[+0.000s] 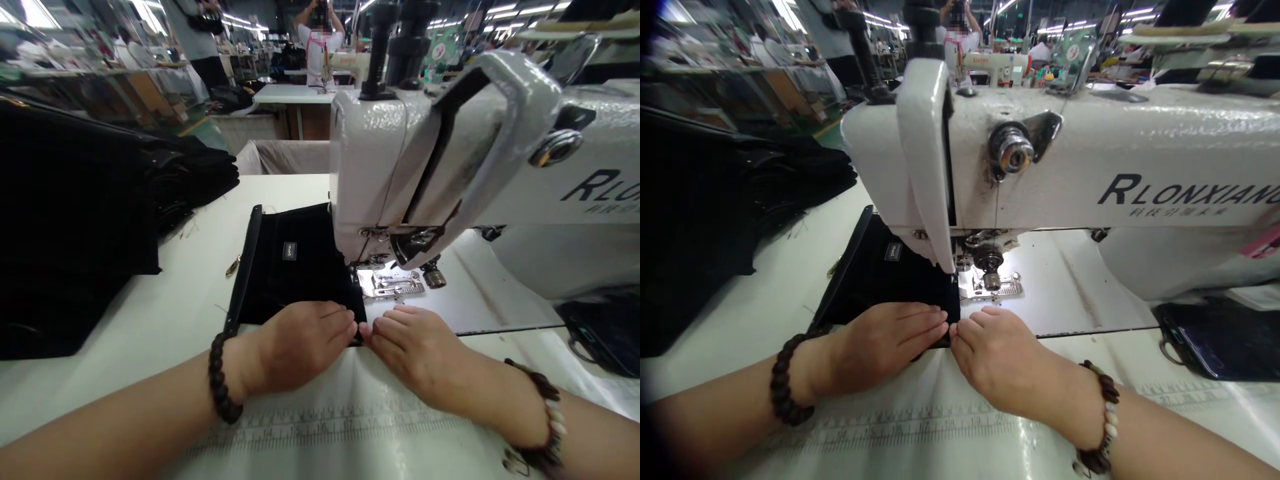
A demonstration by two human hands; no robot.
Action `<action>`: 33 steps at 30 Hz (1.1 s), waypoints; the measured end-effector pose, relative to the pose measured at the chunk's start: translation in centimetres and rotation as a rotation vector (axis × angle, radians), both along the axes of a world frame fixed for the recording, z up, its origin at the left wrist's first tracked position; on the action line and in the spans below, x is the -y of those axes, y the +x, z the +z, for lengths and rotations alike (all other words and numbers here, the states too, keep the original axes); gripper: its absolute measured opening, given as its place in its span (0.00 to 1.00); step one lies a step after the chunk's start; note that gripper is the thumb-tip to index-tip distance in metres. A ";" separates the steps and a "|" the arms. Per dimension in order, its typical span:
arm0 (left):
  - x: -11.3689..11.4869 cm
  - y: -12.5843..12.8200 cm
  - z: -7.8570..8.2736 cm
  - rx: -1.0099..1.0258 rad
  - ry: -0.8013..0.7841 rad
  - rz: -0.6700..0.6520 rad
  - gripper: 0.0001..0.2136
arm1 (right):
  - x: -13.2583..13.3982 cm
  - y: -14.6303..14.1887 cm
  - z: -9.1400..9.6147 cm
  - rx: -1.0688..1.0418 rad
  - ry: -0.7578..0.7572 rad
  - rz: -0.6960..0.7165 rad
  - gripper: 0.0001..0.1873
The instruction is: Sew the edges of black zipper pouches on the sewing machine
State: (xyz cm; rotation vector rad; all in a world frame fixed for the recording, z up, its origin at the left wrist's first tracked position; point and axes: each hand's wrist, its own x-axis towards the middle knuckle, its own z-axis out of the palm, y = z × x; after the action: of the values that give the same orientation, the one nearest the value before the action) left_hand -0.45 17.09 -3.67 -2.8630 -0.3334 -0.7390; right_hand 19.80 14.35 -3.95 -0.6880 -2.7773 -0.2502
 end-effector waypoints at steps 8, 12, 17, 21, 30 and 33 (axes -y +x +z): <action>-2.6 -0.1 -0.1 -0.062 0.079 0.015 0.18 | -0.7 0.0 -0.9 -0.002 0.097 -0.122 0.18; -3.8 -0.1 -0.4 -0.134 0.081 0.052 0.13 | -0.7 -0.3 -0.5 -0.045 0.046 -0.169 0.20; -4.9 0.1 -0.5 -0.238 -0.010 0.117 0.07 | -0.7 -0.4 -0.5 -0.084 0.020 -0.175 0.21; -5.1 0.4 -0.4 -0.265 -0.045 0.166 0.07 | -0.8 -0.4 -0.9 -0.088 0.006 -0.188 0.19; -5.3 0.3 -0.2 -0.238 -0.044 0.193 0.09 | -0.8 -0.5 -1.1 -0.085 -0.015 -0.212 0.18; -5.0 0.5 -0.3 -0.222 -0.048 0.194 0.08 | -0.7 -0.4 -1.1 -0.084 -0.007 -0.212 0.18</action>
State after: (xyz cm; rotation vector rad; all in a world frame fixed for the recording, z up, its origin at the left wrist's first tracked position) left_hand 0.07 22.08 -3.98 -2.8657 -0.5928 -0.3795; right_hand 19.38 15.08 -5.02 -0.9726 -2.6278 -0.2466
